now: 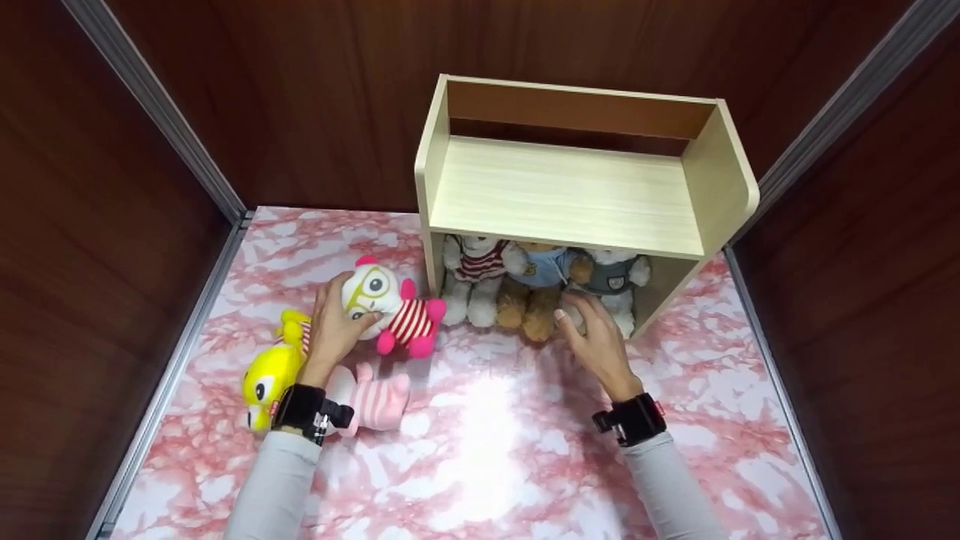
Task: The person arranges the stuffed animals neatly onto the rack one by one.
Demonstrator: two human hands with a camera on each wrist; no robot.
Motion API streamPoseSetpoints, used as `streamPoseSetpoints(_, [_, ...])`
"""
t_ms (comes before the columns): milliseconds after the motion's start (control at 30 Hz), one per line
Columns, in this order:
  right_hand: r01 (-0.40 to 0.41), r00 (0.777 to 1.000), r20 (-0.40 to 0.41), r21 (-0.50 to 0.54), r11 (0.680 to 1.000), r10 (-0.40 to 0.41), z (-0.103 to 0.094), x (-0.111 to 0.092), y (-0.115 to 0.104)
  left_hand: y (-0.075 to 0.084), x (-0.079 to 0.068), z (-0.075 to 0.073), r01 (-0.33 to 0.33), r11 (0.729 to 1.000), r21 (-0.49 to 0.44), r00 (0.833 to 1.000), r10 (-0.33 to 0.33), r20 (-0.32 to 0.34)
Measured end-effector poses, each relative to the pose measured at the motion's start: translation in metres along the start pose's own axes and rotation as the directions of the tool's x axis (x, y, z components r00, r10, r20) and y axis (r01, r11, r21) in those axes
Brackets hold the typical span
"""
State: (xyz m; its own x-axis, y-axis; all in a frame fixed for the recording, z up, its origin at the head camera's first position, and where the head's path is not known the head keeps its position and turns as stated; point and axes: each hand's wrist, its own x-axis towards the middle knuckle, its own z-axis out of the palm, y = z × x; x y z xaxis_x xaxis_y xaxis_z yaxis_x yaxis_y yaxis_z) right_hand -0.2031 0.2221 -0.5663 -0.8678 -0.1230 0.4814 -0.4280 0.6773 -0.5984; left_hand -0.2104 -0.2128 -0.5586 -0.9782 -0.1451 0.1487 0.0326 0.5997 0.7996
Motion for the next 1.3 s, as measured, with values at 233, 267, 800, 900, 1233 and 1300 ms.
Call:
streamPoseSetpoints(233, [0.068,0.997,0.033,0.043,0.997,-0.069,0.008,0.0,-0.025,0.029,-0.017,0.003,-0.154,0.988,0.002,0.988,0.154,-0.02])
streamPoseSetpoints(267, [0.077,0.996,0.041,0.049,0.996,-0.08,0.009,0.0,-0.028,0.033,-0.018,0.005,-0.182,0.983,0.003,0.983,0.182,-0.017])
streamPoseSetpoints(800, [0.1,0.949,0.288,0.103,0.99,-0.126,0.039,-0.004,-0.072,0.065,-0.031,0.037,-0.543,0.836,0.082,0.84,0.539,0.068])
streamPoseSetpoints(900, [0.086,0.944,0.309,0.114,0.99,-0.117,0.043,-0.003,-0.076,0.071,-0.029,0.043,-0.591,0.8,0.097,0.806,0.586,0.083])
streamPoseSetpoints(1233, [-0.002,0.952,0.301,0.189,0.982,-0.056,0.047,0.0,-0.078,0.088,-0.029,0.056,-0.658,0.748,0.087,0.753,0.649,0.112])
streamPoseSetpoints(1300, [-0.002,0.956,0.288,0.195,0.981,-0.055,0.047,-0.001,-0.077,0.091,-0.029,0.058,-0.669,0.739,0.083,0.743,0.658,0.121])
